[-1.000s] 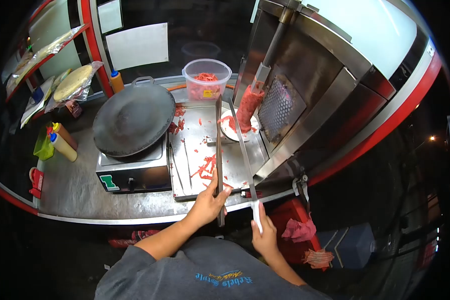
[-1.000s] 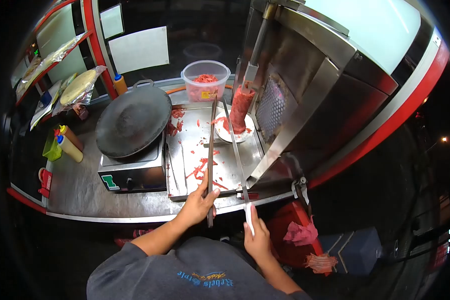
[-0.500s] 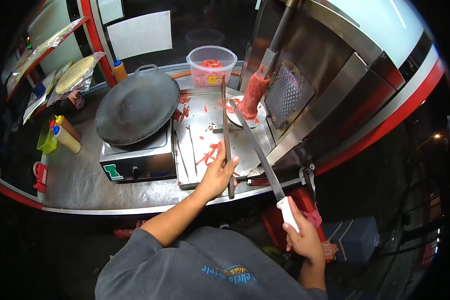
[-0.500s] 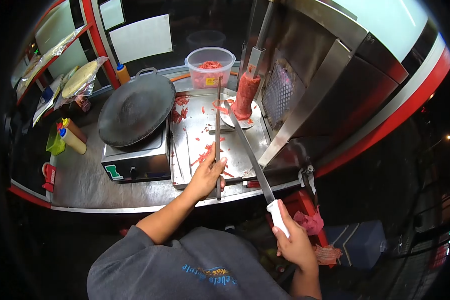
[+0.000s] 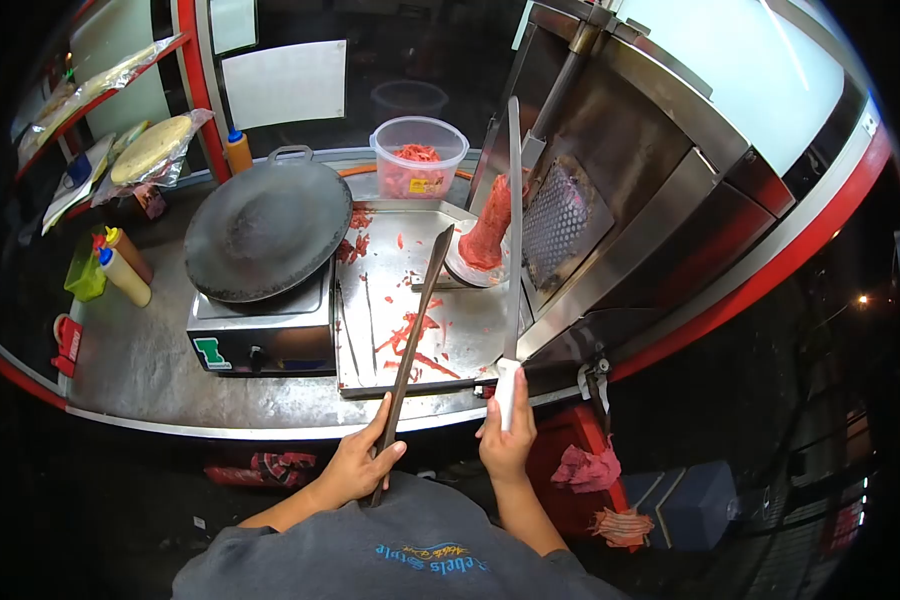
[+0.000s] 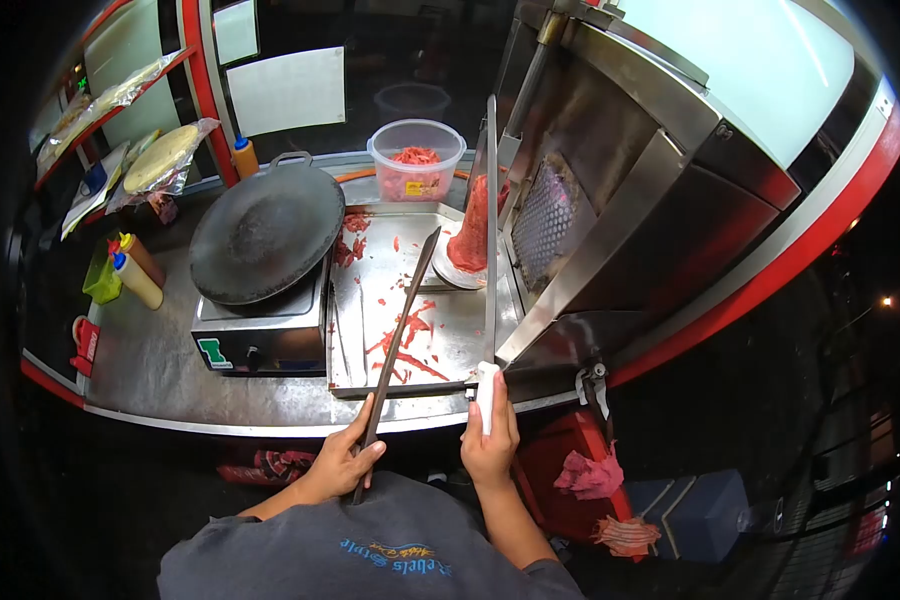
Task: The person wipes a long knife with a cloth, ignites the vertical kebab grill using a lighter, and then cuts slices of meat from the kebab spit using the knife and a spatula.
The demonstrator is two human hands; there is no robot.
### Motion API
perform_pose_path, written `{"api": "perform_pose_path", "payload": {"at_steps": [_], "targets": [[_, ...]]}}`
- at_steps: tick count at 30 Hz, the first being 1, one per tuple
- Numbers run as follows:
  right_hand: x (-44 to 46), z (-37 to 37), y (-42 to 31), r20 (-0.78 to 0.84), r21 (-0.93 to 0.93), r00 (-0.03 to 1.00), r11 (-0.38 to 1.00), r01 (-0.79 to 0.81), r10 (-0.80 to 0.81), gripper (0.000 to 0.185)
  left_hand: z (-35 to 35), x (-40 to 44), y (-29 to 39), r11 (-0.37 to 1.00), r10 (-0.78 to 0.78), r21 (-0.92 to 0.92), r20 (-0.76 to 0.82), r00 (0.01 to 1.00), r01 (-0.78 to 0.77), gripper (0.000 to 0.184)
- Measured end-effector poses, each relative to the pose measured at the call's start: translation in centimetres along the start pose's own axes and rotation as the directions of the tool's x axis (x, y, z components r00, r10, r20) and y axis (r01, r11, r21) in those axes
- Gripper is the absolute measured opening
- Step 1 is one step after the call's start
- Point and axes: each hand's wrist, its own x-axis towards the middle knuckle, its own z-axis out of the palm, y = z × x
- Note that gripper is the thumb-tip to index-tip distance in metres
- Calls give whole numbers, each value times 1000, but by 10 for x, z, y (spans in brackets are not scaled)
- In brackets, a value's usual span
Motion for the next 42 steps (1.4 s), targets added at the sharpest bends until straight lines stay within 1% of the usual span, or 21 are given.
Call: {"api": "perform_pose_path", "payload": {"at_steps": [2, 4, 5, 6, 8, 10, 13, 14, 17, 19, 22, 23, 25, 29, 31, 34, 35, 37, 38, 40, 42], "targets": [[-25, 5, 33, 34, 81, 999, 996, -42, 40, 58, -5, -2, 1, 999, -33, 27, 23, 999, 32, 85], [-53, -1, 60, 48, 71, 999, 997, 19, -23, 58, -6, -1, 5, 998, -53, 43, 29, 998, 52, 85], [-60, -1, 67, 30, 22, 993, 994, 110, -110, 57, -6, 0, 4, 998, -43, 35, 30, 999, 42, 86], [-52, -3, 55, 42, -2, 998, 999, 53, -53, 57, -5, -1, 1, 999, -38, 31, 32, 999, 37, 86], [-7, 10, 55, 9, -92, 980, 976, 197, -197, 58, -7, -4, 4, 998, -37, 60, 50, 998, 34, 88], [37, 20, 43, 0, -218, 933, 910, 351, -360, 58, -5, -2, 4, 995, -69, 70, 50, 996, 65, 88], [37, 22, 40, -5, -231, 945, 920, 318, -328, 59, -2, 4, 8, 995, -66, 73, 43, 997, 63, 89], [13, 18, 53, -14, -178, 972, 957, 228, -234, 58, -2, 6, 11, 995, -69, 77, 48, 996, 66, 89], [-52, -4, 80, 15, -259, 971, 937, 235, -240, 58, 2, 14, 12, 998, -28, 50, 35, 999, 26, 88], [-55, -9, 74, 33, -253, 973, 940, 228, -227, 57, 6, 15, 11, 1000, 2, 30, 22, 1000, -2, 87], [12, 11, 48, 6, -314, 928, 880, 355, -372, 58, 11, 18, 6, 999, 19, 42, 20, 1000, -19, 88], [25, 15, 37, 23, -288, 966, 924, 252, -256, 58, 13, 20, 8, 999, 12, 44, 6, 1000, -12, 88], [30, 16, 30, 32, -280, 976, 935, 216, -216, 59, 12, 25, 14, 997, 34, 65, 17, 999, -35, 90], [-45, -3, 72, 23, -371, 958, 887, 275, -287, 60, 14, 32, 11, 998, 5, 57, 6, 1000, -5, 91], [-67, -10, 78, 34, -370, 960, 888, 272, -279, 61, 14, 35, 12, 998, 25, 57, 15, 1000, -25, 91], [-14, 3, 53, 41, -330, 958, 901, 281, -283, 60, 14, 34, 12, 998, -12, 68, 31, 999, 9, 90], [9, 11, 53, 16, -358, 933, 869, 342, -360, 60, 15, 36, 11, 998, 8, 61, 15, 1000, -9, 90], [28, 13, 39, 49, -334, 978, 920, 206, -202, 59, 19, 40, 11, 998, 44, 42, -18, 999, -44, 91], [19, 10, 42, 52, -347, 978, 915, 208, -202, 60, 19, 44, 10, 997, 64, 54, -29, 998, -63, 91], [-10, 1, 57, 54, -367, 975, 904, 219, -214, 61, 16, 48, 15, 997, 36, 65, -12, 999, -35, 92], [-62, -15, 77, 70, -385, 979, 900, 206, -194, 61, 14, 52, 16, 997, 32, 74, -7, 999, -31, 94]]}}
